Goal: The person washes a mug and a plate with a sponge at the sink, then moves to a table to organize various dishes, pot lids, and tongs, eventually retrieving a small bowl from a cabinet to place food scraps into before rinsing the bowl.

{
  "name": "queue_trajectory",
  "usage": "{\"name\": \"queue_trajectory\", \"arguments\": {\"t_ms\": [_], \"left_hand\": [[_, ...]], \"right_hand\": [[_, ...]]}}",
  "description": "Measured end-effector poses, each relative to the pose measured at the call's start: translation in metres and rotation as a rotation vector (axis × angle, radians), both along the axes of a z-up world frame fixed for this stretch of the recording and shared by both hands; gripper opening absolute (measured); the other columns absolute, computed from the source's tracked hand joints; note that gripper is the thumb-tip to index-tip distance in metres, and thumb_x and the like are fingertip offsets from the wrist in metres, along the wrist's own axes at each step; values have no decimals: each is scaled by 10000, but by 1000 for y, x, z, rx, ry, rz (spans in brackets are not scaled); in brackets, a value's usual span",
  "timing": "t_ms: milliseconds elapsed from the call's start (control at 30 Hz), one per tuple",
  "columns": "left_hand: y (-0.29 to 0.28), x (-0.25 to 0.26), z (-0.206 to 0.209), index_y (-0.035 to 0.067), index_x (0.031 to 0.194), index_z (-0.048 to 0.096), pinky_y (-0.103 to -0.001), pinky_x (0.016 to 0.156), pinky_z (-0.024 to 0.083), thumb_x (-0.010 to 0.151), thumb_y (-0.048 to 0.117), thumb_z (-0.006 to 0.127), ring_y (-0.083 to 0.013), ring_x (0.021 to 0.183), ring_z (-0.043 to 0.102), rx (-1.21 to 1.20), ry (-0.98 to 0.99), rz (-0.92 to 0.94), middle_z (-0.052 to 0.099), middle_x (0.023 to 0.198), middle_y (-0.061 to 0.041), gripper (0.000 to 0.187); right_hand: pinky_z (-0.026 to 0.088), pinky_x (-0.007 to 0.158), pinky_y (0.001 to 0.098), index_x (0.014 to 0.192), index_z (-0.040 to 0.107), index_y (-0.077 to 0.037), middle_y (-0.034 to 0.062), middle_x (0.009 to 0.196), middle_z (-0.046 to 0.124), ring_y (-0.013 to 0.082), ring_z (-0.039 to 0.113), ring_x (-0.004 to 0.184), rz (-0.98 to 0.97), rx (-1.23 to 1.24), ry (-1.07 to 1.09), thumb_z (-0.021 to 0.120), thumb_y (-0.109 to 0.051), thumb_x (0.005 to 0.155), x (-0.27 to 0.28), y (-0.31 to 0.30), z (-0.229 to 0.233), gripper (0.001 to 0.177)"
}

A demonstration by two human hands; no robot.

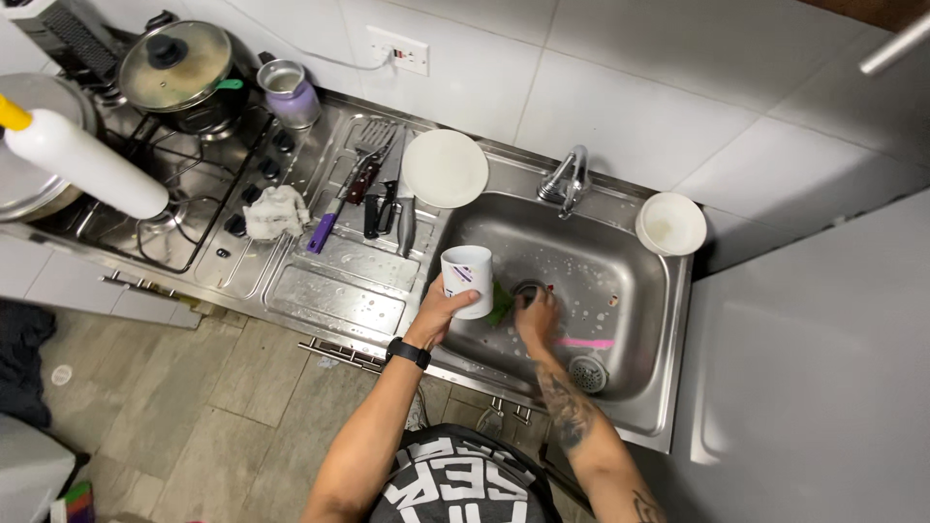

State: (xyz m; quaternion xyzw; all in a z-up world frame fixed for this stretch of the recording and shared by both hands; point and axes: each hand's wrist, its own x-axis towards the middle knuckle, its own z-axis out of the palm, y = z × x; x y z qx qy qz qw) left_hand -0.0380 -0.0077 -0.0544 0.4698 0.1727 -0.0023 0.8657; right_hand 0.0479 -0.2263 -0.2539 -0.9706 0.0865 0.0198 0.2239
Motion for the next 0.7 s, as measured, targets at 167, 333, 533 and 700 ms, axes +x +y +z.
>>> {"name": "queue_trajectory", "arguments": {"t_ms": [167, 333, 533, 700], "left_hand": [[9, -2, -2, 71, 1300, 674, -403, 893, 592, 840, 230, 837, -226, 1013, 725, -167, 4, 60, 746, 1159, -127, 513], [15, -9, 16, 63, 1303, 667, -411, 841, 619, 914, 320, 769, -220, 947, 755, -204, 63, 61, 764, 1103, -145, 478], [15, 16, 3, 143, 1461, 572, -425, 824, 630, 821, 171, 870, -244, 972, 731, -105, 97, 109, 726, 1133, -138, 707], [-20, 36, 6, 123, 1496, 519, -391, 789, 633, 756, 119, 912, -236, 941, 707, -30, 121, 81, 655, 1099, -104, 838]], "right_hand": [[386, 1141, 517, 1542, 414, -88, 238, 1535, 424, 412, 406, 1439, 574, -284, 117, 677, -267, 881, -21, 65, 36, 734], [543, 965, 519, 1428, 537, -44, 240, 1365, 565, 407, 622, 1215, 497, -165, 146, 542, -278, 1017, 7, 59, -18, 473], [423, 886, 408, 973, 709, -217, 6, 983, 646, 212, 565, 975, -273, 956, 18, 710, -348, 874, -1, 69, 115, 164], [390, 907, 315, 1102, 530, -158, 13, 1083, 495, 173, 475, 1015, -242, 1421, -198, 629, -213, 935, -11, 109, 190, 202]]}}
